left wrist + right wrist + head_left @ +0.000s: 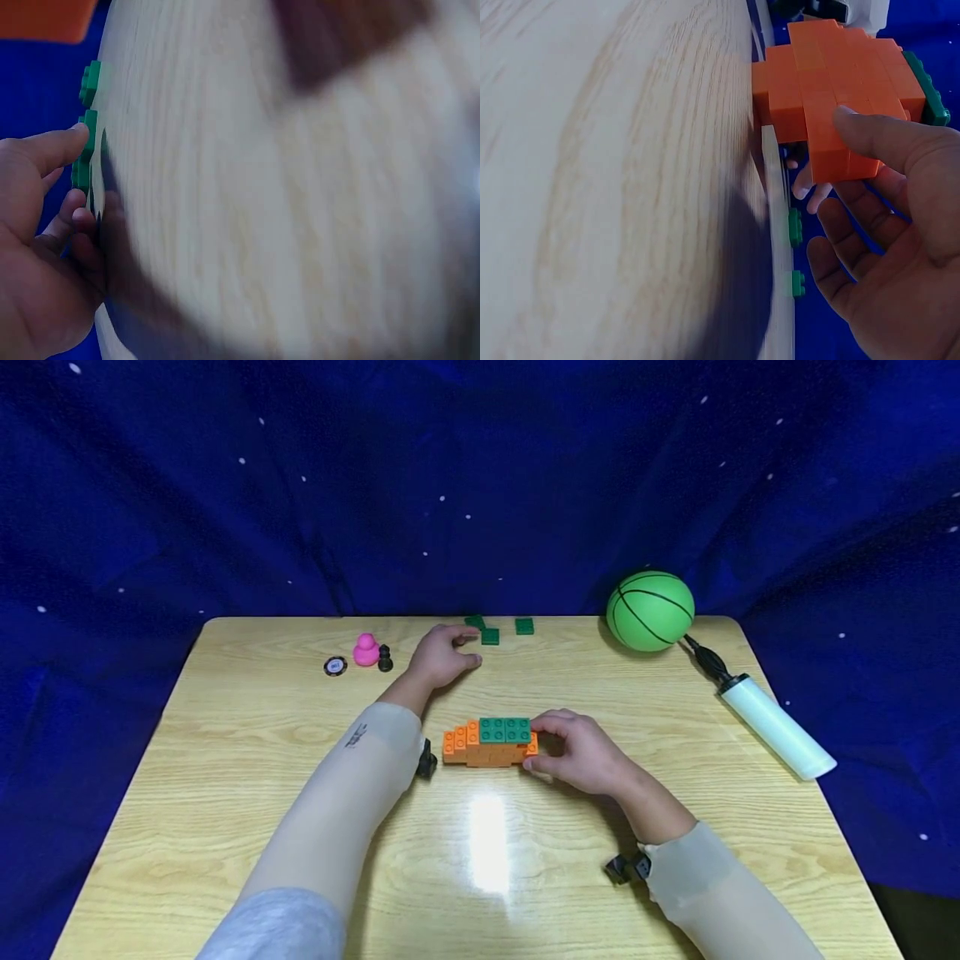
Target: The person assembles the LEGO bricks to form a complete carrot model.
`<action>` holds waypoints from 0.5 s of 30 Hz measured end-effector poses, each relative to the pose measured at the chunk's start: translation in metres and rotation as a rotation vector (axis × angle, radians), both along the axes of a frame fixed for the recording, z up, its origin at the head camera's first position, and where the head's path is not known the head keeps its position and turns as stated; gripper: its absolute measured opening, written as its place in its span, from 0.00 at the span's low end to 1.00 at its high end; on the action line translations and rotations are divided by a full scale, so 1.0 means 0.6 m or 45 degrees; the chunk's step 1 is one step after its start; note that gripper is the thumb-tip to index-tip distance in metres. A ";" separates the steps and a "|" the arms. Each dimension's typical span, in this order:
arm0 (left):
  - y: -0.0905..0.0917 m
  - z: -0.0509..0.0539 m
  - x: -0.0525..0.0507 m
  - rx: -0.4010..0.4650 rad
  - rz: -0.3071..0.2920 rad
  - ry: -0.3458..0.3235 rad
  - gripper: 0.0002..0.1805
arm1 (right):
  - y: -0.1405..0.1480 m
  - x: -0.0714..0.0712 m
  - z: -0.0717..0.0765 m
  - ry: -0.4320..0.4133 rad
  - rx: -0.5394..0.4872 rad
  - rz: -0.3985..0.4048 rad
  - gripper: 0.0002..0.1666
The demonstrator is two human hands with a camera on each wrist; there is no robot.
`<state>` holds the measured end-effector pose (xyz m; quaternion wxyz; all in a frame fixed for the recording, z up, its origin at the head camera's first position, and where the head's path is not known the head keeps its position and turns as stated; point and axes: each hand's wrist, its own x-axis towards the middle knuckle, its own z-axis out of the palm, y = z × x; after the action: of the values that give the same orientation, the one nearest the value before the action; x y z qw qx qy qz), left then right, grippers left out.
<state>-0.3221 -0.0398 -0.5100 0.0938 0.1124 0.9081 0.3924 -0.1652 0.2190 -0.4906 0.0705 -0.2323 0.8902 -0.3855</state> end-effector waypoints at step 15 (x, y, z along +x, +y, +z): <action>0.020 0.006 -0.010 -0.206 -0.055 -0.041 0.31 | 0.001 0.003 0.005 -0.006 0.000 -0.004 0.26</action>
<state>-0.3282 -0.0276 -0.5063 0.1255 0.1176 0.9326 0.3173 -0.1634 0.2198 -0.4876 0.0720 -0.2299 0.8904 -0.3862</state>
